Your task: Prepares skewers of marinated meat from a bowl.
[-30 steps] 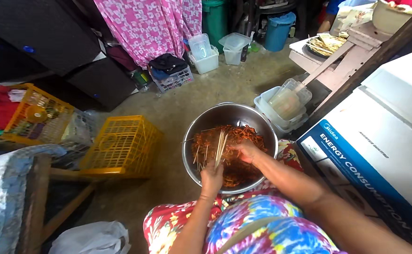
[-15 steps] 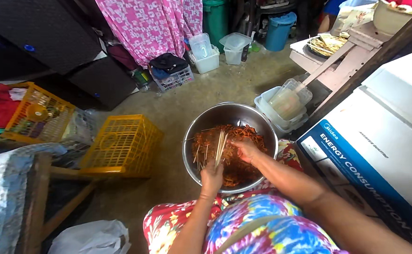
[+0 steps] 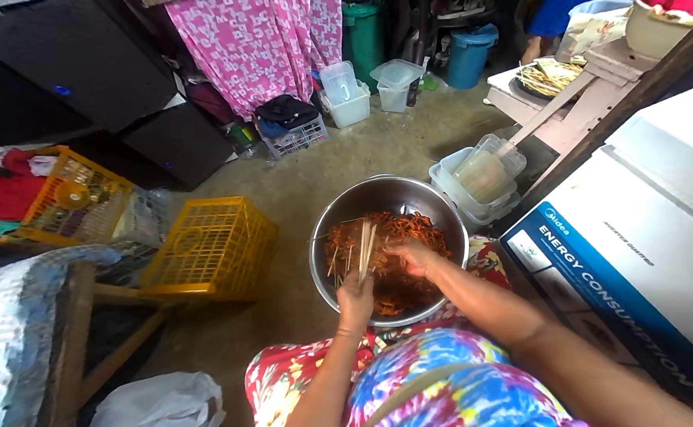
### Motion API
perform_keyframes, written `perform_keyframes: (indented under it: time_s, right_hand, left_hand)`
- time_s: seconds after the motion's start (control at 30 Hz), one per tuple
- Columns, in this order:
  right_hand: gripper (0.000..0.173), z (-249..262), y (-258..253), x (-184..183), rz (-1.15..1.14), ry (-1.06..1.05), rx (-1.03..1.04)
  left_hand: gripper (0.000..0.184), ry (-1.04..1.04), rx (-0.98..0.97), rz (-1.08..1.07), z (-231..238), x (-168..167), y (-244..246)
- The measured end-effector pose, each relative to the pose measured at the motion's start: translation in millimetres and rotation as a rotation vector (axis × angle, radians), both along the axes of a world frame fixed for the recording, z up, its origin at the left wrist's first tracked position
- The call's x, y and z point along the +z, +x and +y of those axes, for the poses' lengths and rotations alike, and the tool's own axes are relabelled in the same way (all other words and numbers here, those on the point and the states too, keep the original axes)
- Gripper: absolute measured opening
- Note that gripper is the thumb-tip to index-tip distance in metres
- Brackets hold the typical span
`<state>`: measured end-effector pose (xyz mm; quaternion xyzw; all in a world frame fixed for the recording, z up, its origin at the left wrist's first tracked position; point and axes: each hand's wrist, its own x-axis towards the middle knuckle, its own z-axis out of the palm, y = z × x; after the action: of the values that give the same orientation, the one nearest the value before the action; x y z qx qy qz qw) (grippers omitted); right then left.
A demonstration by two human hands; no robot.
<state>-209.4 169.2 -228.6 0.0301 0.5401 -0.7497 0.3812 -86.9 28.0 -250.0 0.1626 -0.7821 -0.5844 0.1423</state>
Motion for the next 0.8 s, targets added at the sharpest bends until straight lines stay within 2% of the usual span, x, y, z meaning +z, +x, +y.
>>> perform_keyframes:
  time_s: [0.1, 0.2, 0.3, 0.6, 0.8]
  right_hand:
    - [0.03, 9.8, -10.1, -2.1, 0.103, 0.037, -0.029]
    - [0.023, 12.7, -20.6, -3.7, 0.064, -0.027, -0.253]
    - [0.019, 12.0, -23.7, -4.2, 0.029, -0.079, -0.35]
    - [0.022, 12.4, -26.9, -11.5, 0.136, -0.01, -0.277]
    - [0.014, 13.3, -24.5, -8.2, 0.227, 0.033, -0.205]
  left_hand:
    - [0.017, 0.013, 0.045, 0.029, -2.3, -3.9, -1.0]
    - [0.016, 0.006, 0.014, 0.004, -2.1, -1.8, -1.0]
    - [0.016, -0.015, -0.056, -0.044, -0.8, 2.5, -1.2]
    - [0.016, -0.05, -0.099, -0.061, 0.3, 3.1, -0.5]
    - [0.016, -0.054, -0.099, -0.064, -0.6, 1.5, -0.5]
